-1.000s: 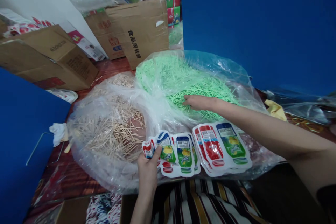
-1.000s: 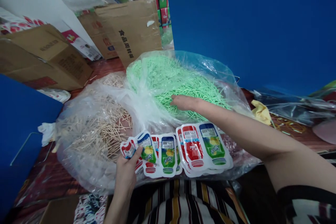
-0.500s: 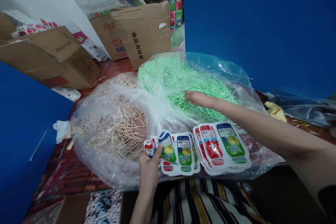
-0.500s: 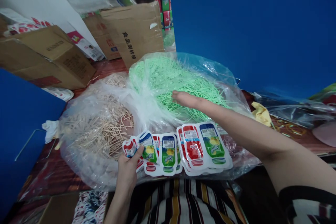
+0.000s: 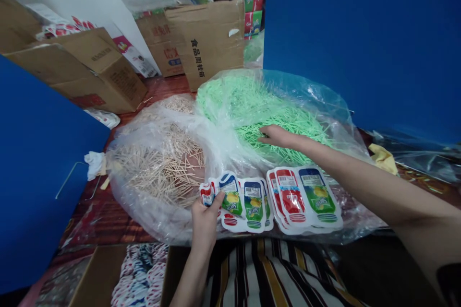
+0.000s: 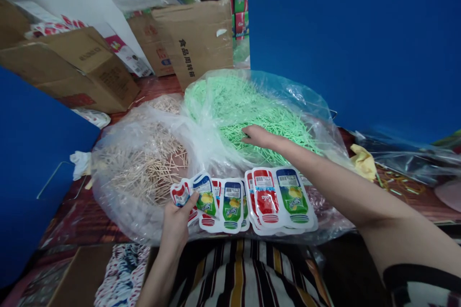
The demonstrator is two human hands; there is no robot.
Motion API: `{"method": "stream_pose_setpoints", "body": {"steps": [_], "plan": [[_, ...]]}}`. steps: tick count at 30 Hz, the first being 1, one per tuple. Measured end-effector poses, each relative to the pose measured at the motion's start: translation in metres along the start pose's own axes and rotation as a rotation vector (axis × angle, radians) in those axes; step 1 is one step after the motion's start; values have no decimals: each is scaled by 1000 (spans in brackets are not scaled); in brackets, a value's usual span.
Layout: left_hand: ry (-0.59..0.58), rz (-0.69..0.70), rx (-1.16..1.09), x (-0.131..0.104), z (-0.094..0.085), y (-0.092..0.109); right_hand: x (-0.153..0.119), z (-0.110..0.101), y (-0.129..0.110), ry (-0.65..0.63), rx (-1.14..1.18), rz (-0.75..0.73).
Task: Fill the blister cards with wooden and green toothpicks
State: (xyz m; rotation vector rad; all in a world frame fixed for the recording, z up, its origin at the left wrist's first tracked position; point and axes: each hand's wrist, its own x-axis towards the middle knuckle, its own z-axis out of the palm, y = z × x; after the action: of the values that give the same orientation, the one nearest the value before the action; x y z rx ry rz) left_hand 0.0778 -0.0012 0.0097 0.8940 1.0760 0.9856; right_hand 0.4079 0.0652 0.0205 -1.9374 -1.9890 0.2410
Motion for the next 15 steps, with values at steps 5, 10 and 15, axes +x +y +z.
{"method": "stream_pose_setpoints", "body": {"steps": [5,10,15], "plan": [[17,-20,-22,-1,-3,3,-6,-1,2,78,161,29],[12,-11,-12,-7,1,5,-12,10,1,38,247,62],[3,-12,9,-10,-2,1,-15,9,-1,-40,200,98]]}}
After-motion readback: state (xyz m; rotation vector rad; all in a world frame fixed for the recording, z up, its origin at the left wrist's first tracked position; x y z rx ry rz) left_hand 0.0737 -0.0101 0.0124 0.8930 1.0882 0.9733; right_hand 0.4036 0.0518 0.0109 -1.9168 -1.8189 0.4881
